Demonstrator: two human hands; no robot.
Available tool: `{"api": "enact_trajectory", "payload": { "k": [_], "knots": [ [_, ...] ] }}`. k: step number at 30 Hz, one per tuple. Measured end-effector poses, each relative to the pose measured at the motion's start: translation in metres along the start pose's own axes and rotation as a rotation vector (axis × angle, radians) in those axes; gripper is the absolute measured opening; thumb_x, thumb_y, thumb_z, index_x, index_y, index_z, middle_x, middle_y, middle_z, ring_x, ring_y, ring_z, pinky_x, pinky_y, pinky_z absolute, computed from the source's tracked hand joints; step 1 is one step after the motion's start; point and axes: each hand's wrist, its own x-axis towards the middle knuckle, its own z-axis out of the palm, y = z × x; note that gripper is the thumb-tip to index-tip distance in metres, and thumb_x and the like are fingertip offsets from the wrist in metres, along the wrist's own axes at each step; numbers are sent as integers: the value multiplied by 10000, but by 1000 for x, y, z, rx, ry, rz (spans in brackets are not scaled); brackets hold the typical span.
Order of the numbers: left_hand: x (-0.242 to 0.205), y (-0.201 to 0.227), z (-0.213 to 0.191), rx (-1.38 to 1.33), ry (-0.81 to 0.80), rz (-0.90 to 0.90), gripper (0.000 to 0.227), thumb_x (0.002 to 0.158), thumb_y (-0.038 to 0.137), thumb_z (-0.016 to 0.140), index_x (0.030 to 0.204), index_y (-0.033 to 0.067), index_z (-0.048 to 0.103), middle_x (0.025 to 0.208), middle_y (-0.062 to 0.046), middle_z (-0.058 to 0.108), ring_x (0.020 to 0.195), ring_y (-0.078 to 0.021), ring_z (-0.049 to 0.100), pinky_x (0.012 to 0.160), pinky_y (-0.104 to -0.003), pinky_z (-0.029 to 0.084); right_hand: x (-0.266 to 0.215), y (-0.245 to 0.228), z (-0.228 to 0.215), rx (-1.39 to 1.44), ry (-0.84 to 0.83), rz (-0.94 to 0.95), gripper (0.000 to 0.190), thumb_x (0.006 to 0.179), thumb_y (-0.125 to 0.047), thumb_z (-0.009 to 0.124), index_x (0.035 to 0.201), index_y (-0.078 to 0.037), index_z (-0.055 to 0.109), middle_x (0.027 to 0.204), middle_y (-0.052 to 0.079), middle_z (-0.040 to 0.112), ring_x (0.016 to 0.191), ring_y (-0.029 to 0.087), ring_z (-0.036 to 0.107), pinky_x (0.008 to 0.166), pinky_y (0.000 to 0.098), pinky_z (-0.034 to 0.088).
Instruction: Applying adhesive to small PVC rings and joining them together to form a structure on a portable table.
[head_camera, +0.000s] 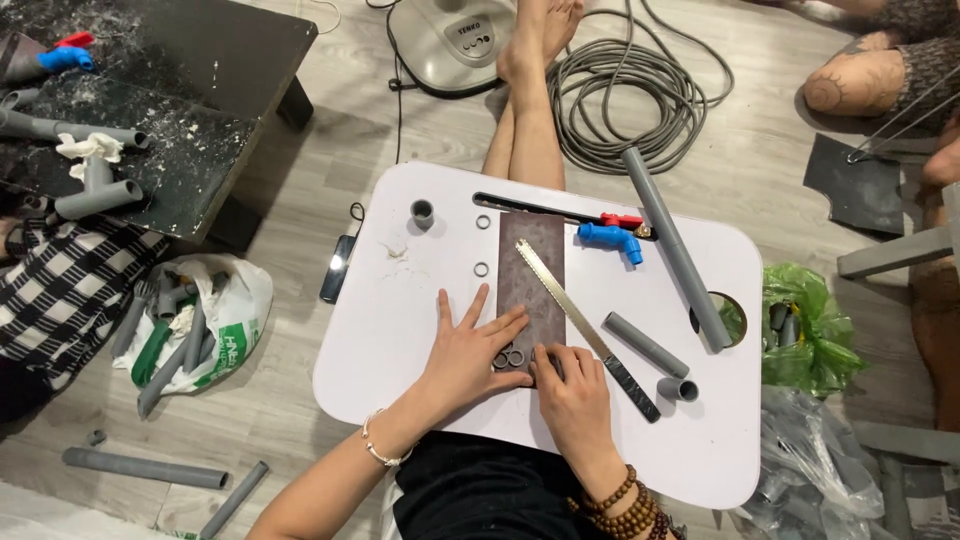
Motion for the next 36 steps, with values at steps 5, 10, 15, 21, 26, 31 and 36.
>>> {"api": "enact_trajectory", "payload": {
  "k": [5, 10, 15, 21, 26, 31, 36],
  "knots": [
    [2, -2, 0, 0, -8, 3, 941, 751, 730, 750, 1495, 180, 573, 1578, 59, 528, 1569, -419, 195, 1100, -911, 10, 6, -6, -2, 177, -10, 68, 322, 861, -53, 756, 1177, 6, 739, 1041, 99, 622, 936, 239, 578, 813, 335, 524],
    [1, -1, 1, 25, 16, 19, 940, 755, 740, 740, 1490, 178, 580, 1572, 58, 538, 1571, -418, 203, 1106, -908, 14, 11, -7, -3, 263, -30, 88, 327, 866, -11, 730, 1190, 28, 716, 1020, 118, 580, 914, 254, 564, 784, 335, 527],
    [3, -2, 1, 49, -9, 3, 962, 749, 785, 696, 1501, 199, 567, 1585, 75, 518, 1573, -423, 185, 1099, -919, -7, 16, -7, -3, 273, -62, 120, 327, 862, 10, 719, 1187, 43, 736, 1048, 113, 623, 955, 239, 585, 831, 318, 533],
    [2, -2, 1, 30, 2, 13, 971, 757, 795, 669, 1499, 177, 568, 1586, 58, 521, 1580, -416, 174, 1110, -908, -14, 7, -4, -5, 263, -92, 90, 327, 874, -1, 719, 1200, 26, 729, 1063, 104, 622, 937, 226, 580, 792, 306, 541],
    [3, 7, -19, -2, -55, -34, 912, 768, 722, 733, 1483, 173, 598, 1537, 13, 598, 1565, -460, 256, 1137, -897, 20, 23, 5, 3, 80, -117, -13, 243, 940, -5, 682, 1173, 7, 752, 984, 85, 595, 989, 237, 632, 841, 293, 553],
    [3, 8, -21, -29, -60, -53, 908, 767, 733, 725, 1473, 175, 609, 1523, 16, 611, 1563, -456, 262, 1137, -894, 16, 7, 5, -1, 34, -150, -46, 264, 923, -1, 681, 1179, -2, 747, 983, 83, 579, 986, 237, 620, 846, 297, 539],
    [2, 10, -23, -38, -67, -43, 902, 773, 705, 740, 1479, 161, 602, 1526, -5, 610, 1559, -470, 269, 1130, -902, 37, 6, 4, -5, -39, -136, -132, 253, 943, -57, 706, 1189, -7, 743, 1005, 117, 592, 986, 265, 624, 861, 327, 535]
  ]
}}
